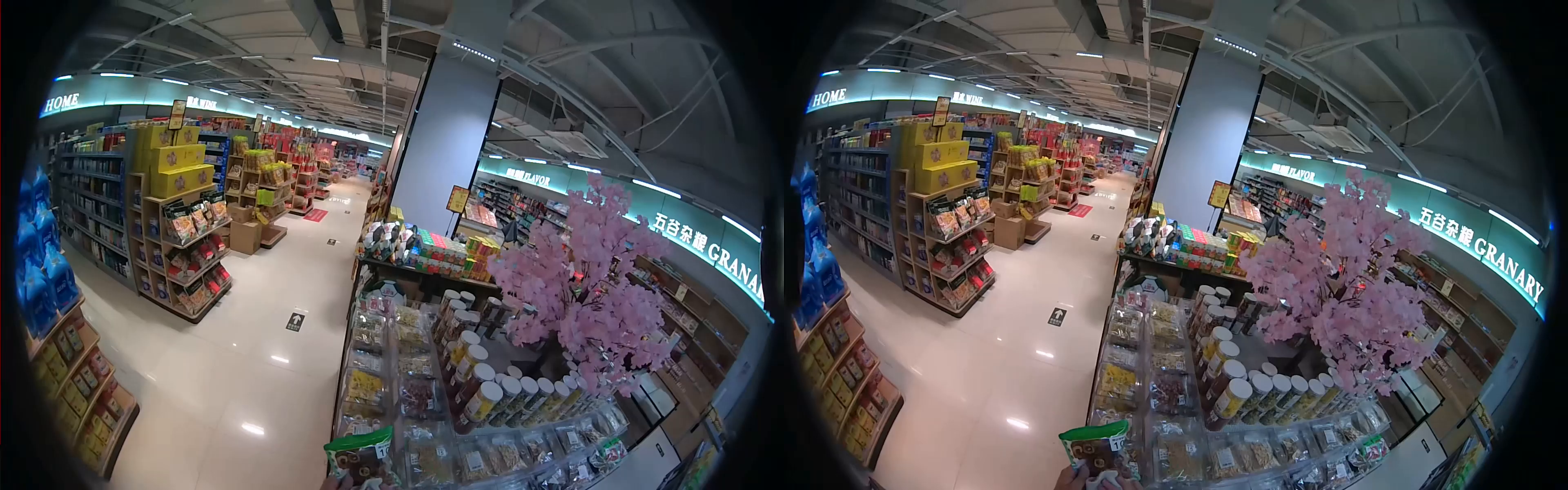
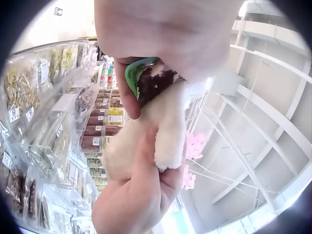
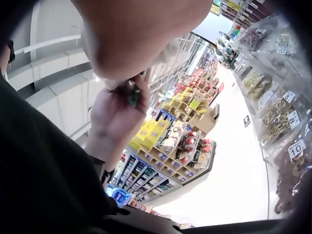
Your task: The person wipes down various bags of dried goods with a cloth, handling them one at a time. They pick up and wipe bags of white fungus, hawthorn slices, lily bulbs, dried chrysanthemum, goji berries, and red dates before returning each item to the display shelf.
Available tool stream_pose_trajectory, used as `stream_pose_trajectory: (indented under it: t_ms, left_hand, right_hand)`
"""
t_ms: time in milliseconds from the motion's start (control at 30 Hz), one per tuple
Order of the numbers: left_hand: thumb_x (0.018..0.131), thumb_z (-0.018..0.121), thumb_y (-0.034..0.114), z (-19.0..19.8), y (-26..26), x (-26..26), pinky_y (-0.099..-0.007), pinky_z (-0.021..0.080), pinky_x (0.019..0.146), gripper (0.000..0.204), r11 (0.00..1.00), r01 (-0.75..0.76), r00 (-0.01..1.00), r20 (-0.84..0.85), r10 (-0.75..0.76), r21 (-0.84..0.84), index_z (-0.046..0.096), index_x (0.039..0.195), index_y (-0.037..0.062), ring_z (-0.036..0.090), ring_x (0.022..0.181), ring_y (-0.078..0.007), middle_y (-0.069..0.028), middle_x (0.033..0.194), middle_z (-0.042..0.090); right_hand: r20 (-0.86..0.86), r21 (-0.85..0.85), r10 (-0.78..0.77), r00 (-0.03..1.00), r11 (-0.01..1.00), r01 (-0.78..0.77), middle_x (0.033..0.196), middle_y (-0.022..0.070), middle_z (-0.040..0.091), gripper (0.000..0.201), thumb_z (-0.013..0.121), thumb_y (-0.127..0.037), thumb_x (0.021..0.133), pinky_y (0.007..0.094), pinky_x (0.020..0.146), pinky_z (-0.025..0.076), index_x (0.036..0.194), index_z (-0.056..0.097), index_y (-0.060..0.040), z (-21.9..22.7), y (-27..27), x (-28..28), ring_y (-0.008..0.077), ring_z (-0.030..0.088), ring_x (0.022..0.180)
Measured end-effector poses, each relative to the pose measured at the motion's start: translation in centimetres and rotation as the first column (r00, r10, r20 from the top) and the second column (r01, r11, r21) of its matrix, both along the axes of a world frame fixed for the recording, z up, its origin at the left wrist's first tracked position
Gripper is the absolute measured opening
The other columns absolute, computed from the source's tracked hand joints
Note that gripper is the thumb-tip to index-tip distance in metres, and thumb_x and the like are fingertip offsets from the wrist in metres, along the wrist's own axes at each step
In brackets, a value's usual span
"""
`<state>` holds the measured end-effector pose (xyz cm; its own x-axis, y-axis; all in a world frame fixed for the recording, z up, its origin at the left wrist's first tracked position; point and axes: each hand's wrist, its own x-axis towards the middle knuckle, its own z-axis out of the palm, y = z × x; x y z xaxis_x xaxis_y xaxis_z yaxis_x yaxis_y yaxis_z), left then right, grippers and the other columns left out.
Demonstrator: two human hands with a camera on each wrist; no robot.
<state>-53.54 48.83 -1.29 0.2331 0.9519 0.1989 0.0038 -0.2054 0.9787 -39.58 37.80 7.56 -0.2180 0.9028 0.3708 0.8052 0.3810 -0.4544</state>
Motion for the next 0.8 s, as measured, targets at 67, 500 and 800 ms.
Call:
stream_pose_trajectory:
  t_ms: [67,500,800]
  left_hand:
    - [0.106,0.054,0.027,3.2,-0.5,-0.9,-0.0421,0.051,0.069,0.030,0.952,0.182,0.981,-0.023,-0.193,-0.245,0.066,0.109,-0.0005,0.064,0.075,-0.0294,-0.0142,0.081,0.070]
    - [0.108,0.052,0.029,3.9,-1.3,1.1,-0.0402,0.046,0.066,0.036,0.968,0.111,0.992,-0.086,-0.094,0.226,0.067,0.101,-0.0027,0.058,0.074,-0.0201,-0.0108,0.079,0.065]
    - [0.109,0.051,0.031,10.3,-2.4,2.5,-0.0322,0.051,0.086,0.041,0.978,-0.010,0.985,0.168,0.046,-0.207,0.064,0.123,-0.0052,0.063,0.096,-0.0159,-0.0090,0.104,0.071]
  right_hand:
    - [-0.014,0.057,-0.091,0.996,0.994,0.092,0.144,0.0179,0.056,0.054,0.059,-0.013,0.083,0.0605,0.117,0.028,0.136,0.059,-0.0057,-3.9,1.1,2.2,0.0481,0.040,0.141]
    - [0.233,-0.052,0.076,0.970,0.997,-0.066,0.142,0.0129,0.057,0.060,0.064,-0.016,0.080,0.0581,0.112,0.035,0.139,0.059,-0.0089,0.9,2.0,1.3,0.0391,0.046,0.139]
    - [-0.252,0.042,-0.104,0.962,0.992,0.118,0.126,0.0177,0.066,0.047,0.062,-0.010,0.082,0.0497,0.112,0.040,0.128,0.066,-0.0046,0.2,-0.4,8.5,0.0382,0.052,0.133]
